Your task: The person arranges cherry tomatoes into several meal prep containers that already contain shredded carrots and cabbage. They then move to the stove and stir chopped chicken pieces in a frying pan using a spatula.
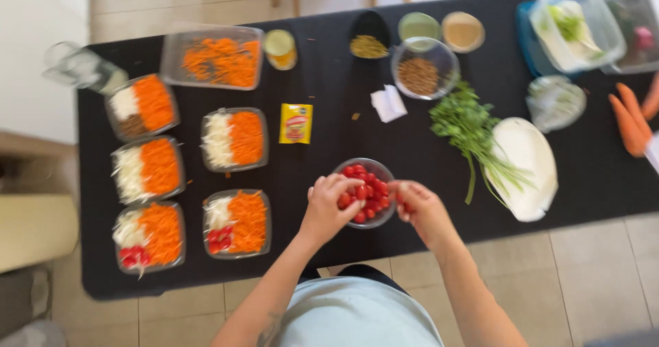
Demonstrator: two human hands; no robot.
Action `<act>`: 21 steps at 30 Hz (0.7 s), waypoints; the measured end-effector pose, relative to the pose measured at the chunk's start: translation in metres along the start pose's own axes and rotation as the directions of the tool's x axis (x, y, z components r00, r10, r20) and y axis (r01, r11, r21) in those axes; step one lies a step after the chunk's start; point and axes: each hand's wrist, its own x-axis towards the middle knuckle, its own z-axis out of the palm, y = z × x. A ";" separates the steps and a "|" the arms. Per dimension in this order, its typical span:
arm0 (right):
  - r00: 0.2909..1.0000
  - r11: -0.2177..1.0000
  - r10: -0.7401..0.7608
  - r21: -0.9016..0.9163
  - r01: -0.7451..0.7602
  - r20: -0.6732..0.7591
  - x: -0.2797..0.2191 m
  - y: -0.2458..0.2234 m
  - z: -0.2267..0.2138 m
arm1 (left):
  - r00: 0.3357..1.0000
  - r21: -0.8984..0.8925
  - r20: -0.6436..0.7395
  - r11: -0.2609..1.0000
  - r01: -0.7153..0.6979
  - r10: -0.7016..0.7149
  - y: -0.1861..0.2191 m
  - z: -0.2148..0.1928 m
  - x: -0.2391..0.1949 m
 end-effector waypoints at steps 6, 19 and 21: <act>0.938 0.947 0.081 -0.318 0.032 0.337 0.010 0.039 0.085 | 0.985 -0.416 -0.119 0.907 0.066 -0.126 -0.022 -0.067 -0.043; 0.896 0.790 0.154 -0.597 0.142 0.417 0.022 0.153 0.293 | 0.731 -0.911 -0.091 0.353 0.213 -0.677 -0.204 -0.186 -0.151; 0.908 0.755 0.107 -0.628 0.191 0.405 0.034 0.181 0.326 | 0.677 -0.775 -0.176 0.525 0.353 -0.714 -0.252 -0.214 -0.163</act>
